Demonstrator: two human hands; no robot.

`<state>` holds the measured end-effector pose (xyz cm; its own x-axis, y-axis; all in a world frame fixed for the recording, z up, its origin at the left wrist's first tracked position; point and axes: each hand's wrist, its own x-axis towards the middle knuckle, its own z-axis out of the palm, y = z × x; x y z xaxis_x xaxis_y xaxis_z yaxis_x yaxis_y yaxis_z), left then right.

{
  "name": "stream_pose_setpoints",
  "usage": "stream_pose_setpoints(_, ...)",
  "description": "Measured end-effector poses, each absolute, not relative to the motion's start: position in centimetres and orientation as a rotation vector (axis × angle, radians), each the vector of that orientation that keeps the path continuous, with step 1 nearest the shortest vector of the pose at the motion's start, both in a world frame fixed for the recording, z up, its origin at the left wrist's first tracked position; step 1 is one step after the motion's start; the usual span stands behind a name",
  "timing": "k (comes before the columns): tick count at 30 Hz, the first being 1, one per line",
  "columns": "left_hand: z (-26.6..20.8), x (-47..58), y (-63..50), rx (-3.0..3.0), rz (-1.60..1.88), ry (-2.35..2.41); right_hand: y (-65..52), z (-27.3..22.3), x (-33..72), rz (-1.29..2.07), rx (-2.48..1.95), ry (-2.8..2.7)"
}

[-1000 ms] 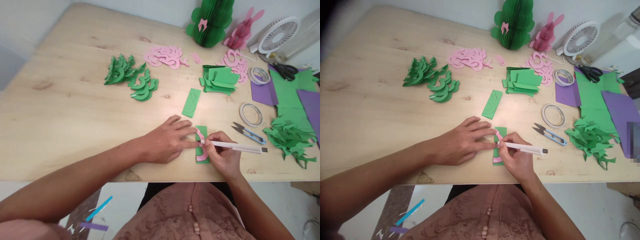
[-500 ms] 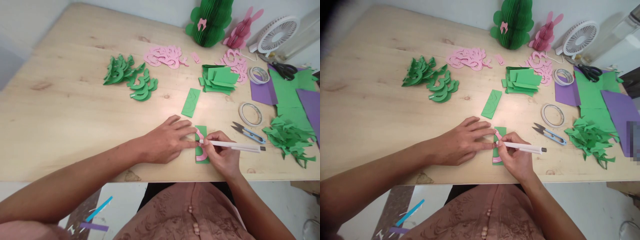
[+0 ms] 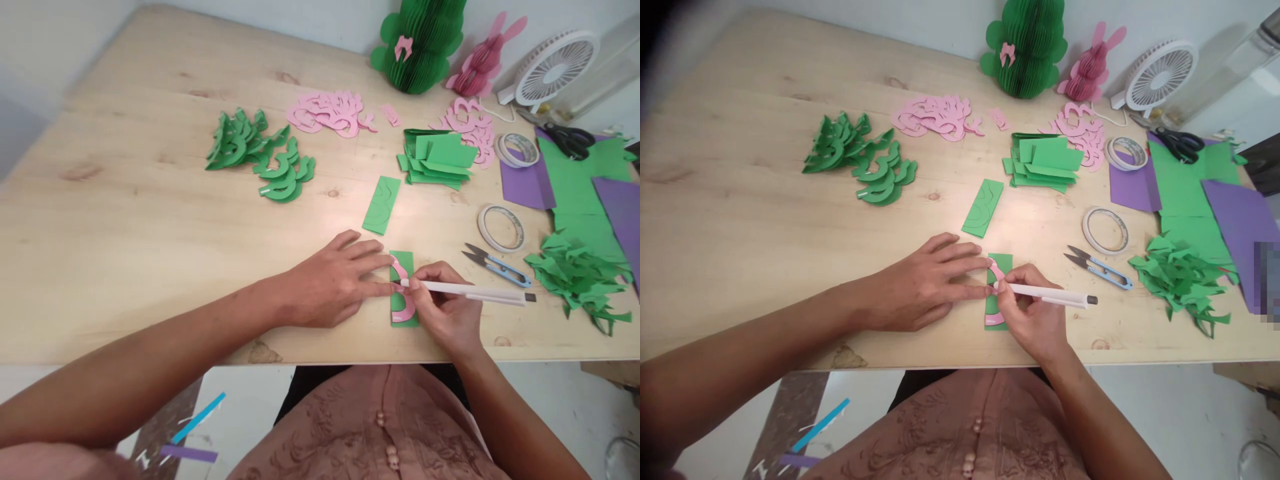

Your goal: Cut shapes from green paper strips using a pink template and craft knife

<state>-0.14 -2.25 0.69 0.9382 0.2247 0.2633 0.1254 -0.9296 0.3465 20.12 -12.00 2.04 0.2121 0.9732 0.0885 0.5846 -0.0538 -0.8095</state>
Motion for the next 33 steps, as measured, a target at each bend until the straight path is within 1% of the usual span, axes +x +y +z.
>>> stream_pose_setpoints(33, 0.80, -0.10, -2.28, 2.759, 0.427, 0.257, -12.06, 2.34, 20.05, 0.570, -1.774, -1.534)
